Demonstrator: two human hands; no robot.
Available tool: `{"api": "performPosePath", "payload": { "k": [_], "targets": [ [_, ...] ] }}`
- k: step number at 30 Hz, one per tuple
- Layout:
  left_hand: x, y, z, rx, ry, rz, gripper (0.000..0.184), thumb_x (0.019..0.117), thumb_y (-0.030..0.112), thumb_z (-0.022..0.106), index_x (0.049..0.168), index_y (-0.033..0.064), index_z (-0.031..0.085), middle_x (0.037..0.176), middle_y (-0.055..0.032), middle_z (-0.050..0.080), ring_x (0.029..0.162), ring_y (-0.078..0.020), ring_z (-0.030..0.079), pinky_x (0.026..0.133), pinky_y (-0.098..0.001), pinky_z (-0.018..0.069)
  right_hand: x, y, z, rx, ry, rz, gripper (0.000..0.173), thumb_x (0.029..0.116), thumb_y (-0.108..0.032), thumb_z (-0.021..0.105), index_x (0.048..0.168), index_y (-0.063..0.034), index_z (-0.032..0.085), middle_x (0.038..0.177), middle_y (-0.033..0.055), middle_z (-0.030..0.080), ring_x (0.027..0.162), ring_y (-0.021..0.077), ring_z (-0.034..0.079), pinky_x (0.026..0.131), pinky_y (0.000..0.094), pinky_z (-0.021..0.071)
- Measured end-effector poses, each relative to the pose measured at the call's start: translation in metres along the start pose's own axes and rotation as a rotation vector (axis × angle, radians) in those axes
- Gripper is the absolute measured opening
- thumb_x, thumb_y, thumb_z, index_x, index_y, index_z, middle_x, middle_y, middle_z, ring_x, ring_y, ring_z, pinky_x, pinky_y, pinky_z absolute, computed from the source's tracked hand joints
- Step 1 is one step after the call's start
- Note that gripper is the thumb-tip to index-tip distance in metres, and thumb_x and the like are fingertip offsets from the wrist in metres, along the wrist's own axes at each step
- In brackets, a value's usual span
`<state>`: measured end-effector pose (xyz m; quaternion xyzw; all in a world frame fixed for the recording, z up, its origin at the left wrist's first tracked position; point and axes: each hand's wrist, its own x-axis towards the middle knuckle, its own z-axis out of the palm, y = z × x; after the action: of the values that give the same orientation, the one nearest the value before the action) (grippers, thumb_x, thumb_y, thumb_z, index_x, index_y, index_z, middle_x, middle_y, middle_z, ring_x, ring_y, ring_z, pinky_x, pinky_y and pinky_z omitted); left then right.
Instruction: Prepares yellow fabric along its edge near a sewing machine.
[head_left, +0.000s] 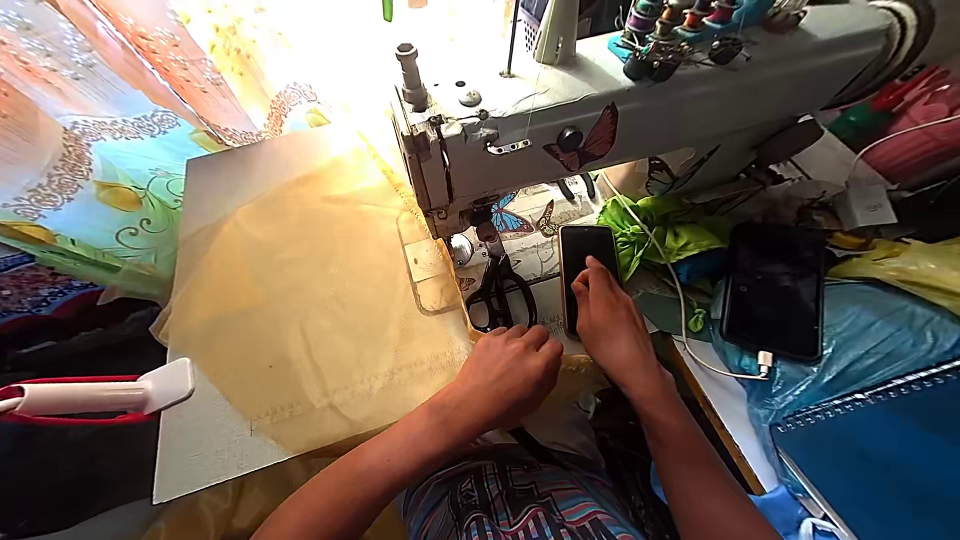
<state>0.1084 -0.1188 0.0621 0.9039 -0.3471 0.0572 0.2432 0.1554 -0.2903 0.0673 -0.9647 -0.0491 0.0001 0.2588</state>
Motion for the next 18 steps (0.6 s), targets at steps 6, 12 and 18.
{"api": "performPosePath", "payload": {
  "k": [6, 12, 18],
  "targets": [
    [-0.030, -0.014, -0.030, -0.008, 0.058, 0.018, 0.022, 0.0998, 0.020, 0.053, 0.091, 0.0057, 0.068, 0.074, -0.0086, 0.064, 0.067, -0.0248, 0.067, 0.055, -0.0392, 0.0518, -0.047, 0.011, -0.022, 0.172, -0.152, -0.405, 0.033, 0.1062, -0.031, 0.046, 0.103, -0.0049, 0.068, 0.066, 0.0042, 0.062, 0.056, 0.0189, 0.061, 0.051, 0.0395, 0.0510],
    [-0.048, -0.014, -0.040, -0.009, 0.036, 0.273, 0.023, 0.1062, 0.021, 0.048, 0.099, 0.0113, 0.068, 0.054, -0.0003, 0.049, 0.044, -0.0170, 0.050, 0.041, -0.0311, 0.0371, -0.074, 0.018, -0.013, 0.581, -0.242, -0.574, 0.022, 0.1037, -0.023, 0.059, 0.104, -0.0074, 0.074, 0.082, -0.0013, 0.070, 0.064, -0.0062, 0.054, 0.061, 0.0084, 0.0444],
    [-0.055, -0.014, -0.050, -0.013, 0.098, 0.334, 0.023, 0.1057, 0.020, 0.051, 0.097, 0.0107, 0.071, 0.048, 0.0012, 0.043, 0.041, -0.0138, 0.043, 0.041, -0.0283, 0.0304, -0.086, 0.006, -0.006, 0.596, -0.114, -0.688, 0.019, 0.1040, -0.015, 0.058, 0.105, -0.0041, 0.074, 0.088, 0.0045, 0.076, 0.079, -0.0004, 0.068, 0.074, 0.0123, 0.0530]
  ]
}}
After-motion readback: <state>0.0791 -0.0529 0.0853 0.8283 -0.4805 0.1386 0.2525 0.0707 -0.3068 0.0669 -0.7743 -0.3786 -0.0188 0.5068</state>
